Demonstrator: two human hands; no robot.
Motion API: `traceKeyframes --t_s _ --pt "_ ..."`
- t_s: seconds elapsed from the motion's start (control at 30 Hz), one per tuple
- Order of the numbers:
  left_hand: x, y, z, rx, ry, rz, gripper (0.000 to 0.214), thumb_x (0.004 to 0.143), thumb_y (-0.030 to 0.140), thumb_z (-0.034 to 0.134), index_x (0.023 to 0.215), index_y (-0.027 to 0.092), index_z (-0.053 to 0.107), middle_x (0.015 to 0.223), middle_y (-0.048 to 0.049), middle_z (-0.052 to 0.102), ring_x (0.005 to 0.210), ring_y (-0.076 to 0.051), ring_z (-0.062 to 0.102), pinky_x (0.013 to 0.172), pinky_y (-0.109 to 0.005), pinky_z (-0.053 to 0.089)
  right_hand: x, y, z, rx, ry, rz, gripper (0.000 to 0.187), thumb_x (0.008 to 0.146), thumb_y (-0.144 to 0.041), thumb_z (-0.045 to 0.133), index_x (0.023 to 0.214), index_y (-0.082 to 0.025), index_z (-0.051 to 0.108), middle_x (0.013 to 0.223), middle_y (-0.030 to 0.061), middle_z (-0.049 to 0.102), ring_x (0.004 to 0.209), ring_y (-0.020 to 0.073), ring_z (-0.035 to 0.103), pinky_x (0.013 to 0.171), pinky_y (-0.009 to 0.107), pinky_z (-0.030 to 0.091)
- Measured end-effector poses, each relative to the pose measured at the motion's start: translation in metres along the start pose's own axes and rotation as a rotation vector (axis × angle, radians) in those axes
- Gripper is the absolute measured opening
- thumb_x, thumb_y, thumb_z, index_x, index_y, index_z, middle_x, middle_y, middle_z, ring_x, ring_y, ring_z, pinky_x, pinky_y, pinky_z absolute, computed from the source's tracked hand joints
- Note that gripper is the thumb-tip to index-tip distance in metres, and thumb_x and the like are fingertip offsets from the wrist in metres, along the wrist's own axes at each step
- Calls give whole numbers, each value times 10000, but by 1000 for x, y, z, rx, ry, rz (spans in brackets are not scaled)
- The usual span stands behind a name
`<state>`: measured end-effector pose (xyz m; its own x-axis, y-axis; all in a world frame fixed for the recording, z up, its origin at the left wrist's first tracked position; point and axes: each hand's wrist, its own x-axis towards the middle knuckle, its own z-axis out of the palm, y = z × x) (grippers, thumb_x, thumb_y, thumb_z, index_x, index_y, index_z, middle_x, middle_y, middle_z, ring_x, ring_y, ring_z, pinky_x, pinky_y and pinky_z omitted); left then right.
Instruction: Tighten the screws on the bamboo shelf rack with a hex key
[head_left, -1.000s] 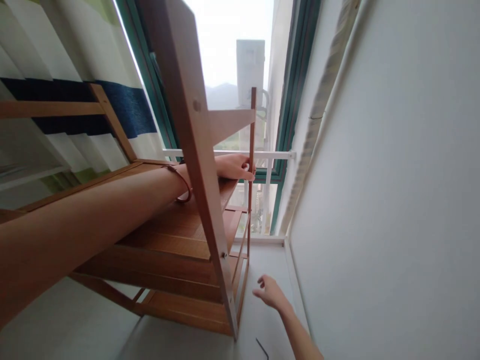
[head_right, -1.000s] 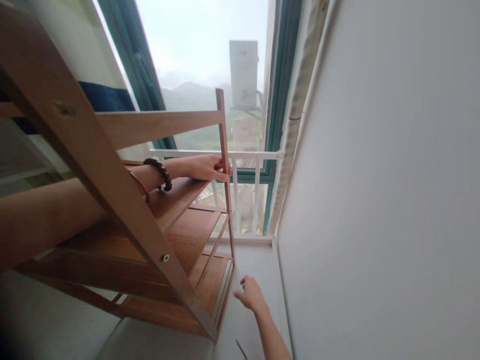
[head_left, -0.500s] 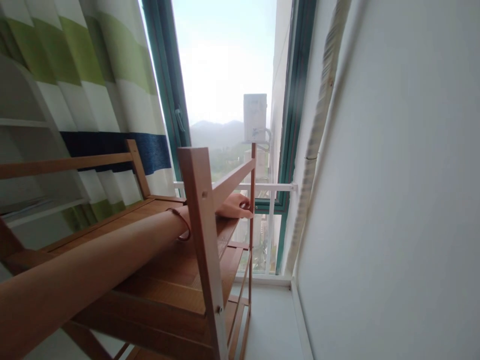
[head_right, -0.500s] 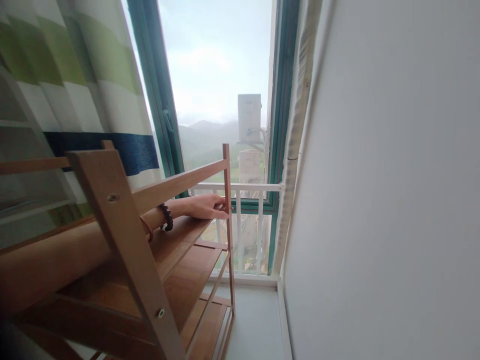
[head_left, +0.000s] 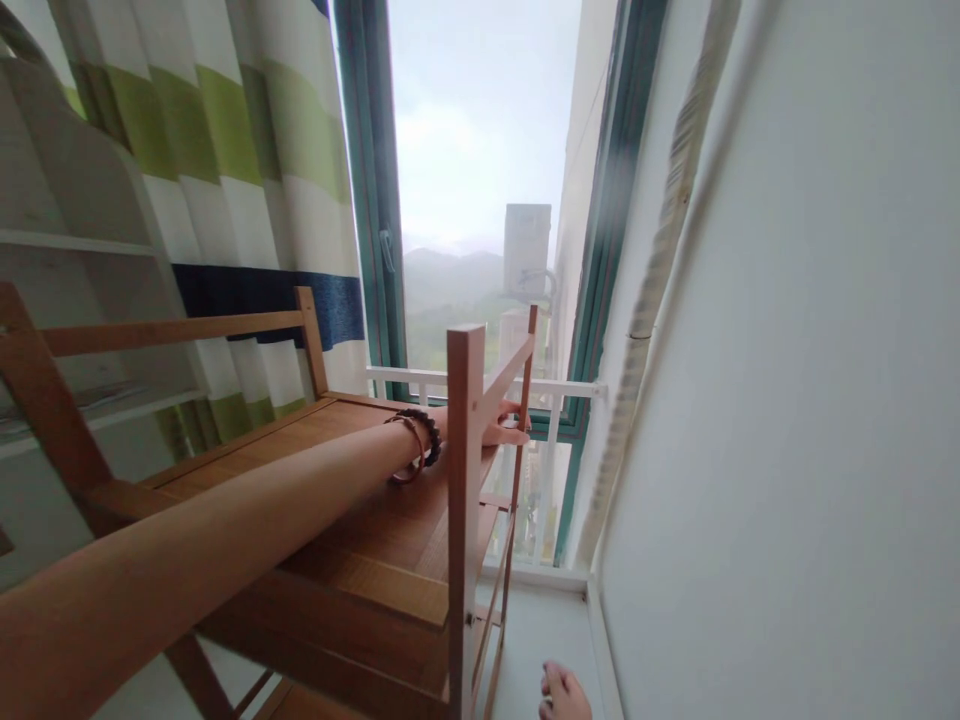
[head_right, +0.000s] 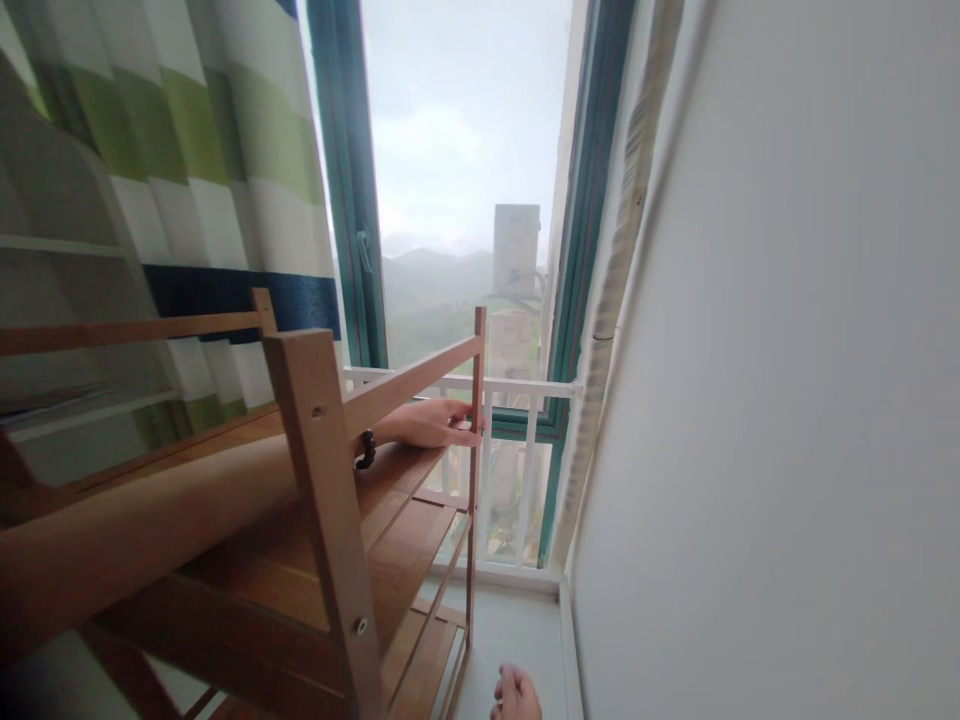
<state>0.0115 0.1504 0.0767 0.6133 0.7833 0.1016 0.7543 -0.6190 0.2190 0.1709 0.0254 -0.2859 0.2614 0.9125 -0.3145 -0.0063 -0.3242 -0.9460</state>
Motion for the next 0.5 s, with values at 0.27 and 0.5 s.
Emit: traceKeyframes --t_s 0.27,0.5 --pt "6 -12 5 9 20 75 350 754 482 496 930 198 601 764 -1 591 677 -138 531 601 -220 363 -4 -203 -14 406 -168 -505 438 703 -442 621 1024 -151 556 774 40 607 532 100 508 490 238 434" --pt "3 2 -3 58 -23 108 330 768 412 476 933 161 614 878 -42 635 770 -160 556 682 -223 392 8 -267 0 -299 22 -863 244 839 -375 433 805 -163 549 596 10 562 515 127 521 512 239 398"
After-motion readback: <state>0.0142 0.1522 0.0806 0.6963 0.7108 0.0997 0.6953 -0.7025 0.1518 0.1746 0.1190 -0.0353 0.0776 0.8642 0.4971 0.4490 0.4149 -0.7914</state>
